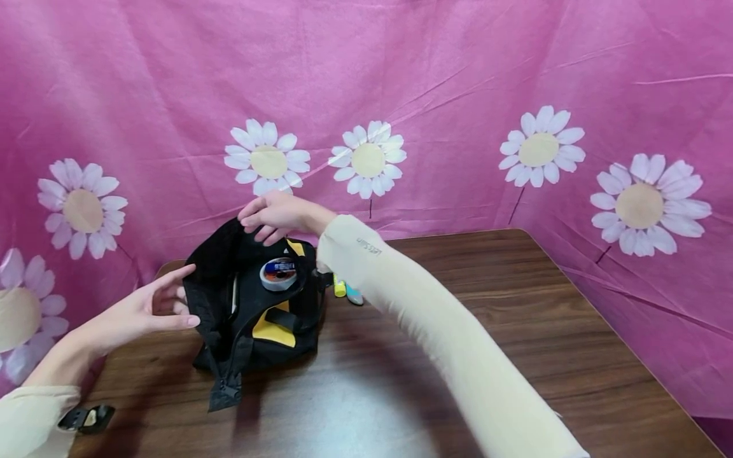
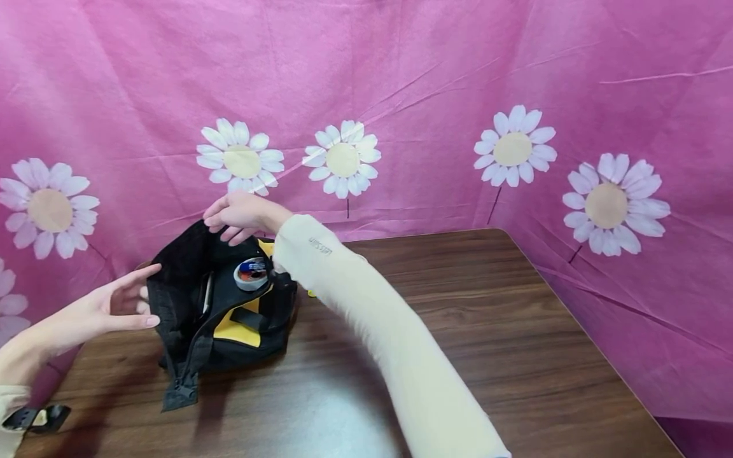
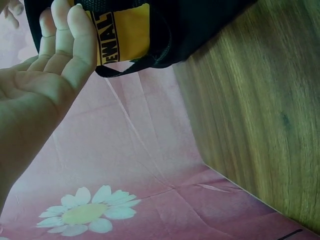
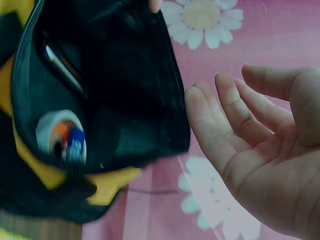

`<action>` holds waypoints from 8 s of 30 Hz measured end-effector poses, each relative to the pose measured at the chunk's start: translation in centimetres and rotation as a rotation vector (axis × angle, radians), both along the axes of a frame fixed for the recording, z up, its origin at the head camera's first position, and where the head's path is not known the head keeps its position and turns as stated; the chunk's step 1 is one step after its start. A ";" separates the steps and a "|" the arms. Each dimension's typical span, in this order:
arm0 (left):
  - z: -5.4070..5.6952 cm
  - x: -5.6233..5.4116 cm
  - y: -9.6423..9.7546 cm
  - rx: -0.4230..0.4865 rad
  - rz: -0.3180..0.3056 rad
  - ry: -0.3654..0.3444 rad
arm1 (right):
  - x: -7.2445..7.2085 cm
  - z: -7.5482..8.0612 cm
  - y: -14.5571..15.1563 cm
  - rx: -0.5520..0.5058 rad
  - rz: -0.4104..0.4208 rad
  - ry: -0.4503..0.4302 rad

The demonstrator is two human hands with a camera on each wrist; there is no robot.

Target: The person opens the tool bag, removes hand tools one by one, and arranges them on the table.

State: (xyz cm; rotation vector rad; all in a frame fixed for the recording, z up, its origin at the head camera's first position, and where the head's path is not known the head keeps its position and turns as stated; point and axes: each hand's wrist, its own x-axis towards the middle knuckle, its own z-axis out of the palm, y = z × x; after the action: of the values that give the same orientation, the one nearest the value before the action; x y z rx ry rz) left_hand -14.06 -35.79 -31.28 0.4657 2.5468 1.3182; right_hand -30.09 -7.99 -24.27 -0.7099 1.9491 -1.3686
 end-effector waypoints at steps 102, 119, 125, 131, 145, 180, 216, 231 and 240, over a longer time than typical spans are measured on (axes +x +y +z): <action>-0.9 0.1 -0.5 -0.042 0.057 -0.007 | 0.9 -14.3 -5.0 0.045 -0.097 -0.328; -1.1 0.2 -0.6 -0.047 0.049 -0.003 | 0.8 -12.5 -5.1 0.008 -0.097 -0.331; -1.3 0.1 -0.7 -0.050 0.040 -0.001 | 1.0 -11.0 -4.8 -0.014 -0.078 -0.348; -1.5 -0.1 -0.5 -0.015 0.009 0.035 | 0.9 -9.3 -4.3 -0.059 -0.074 -0.388; -1.1 -0.2 -0.3 0.028 0.005 0.004 | 1.2 -6.2 -1.5 -0.161 -0.024 -0.377; -1.2 -0.2 -0.5 0.043 -0.026 0.015 | -1.8 -5.7 22.4 -0.346 -0.339 -0.369; -1.1 -0.1 -0.5 0.082 -0.016 -0.013 | -3.0 -18.2 27.4 -0.094 -0.448 -0.306; -1.0 0.0 -0.6 0.084 -0.017 -0.011 | -3.4 -18.9 26.9 -0.024 -0.466 -0.272; -1.3 0.4 -0.6 0.061 -0.010 0.003 | -3.1 -19.6 27.4 0.015 -0.493 -0.259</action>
State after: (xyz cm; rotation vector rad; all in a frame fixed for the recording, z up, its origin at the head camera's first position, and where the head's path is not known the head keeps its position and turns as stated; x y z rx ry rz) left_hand -13.61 -36.36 -32.57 0.4915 2.5098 1.3963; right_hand -33.16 19.40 -43.90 -0.0278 1.9907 -1.6319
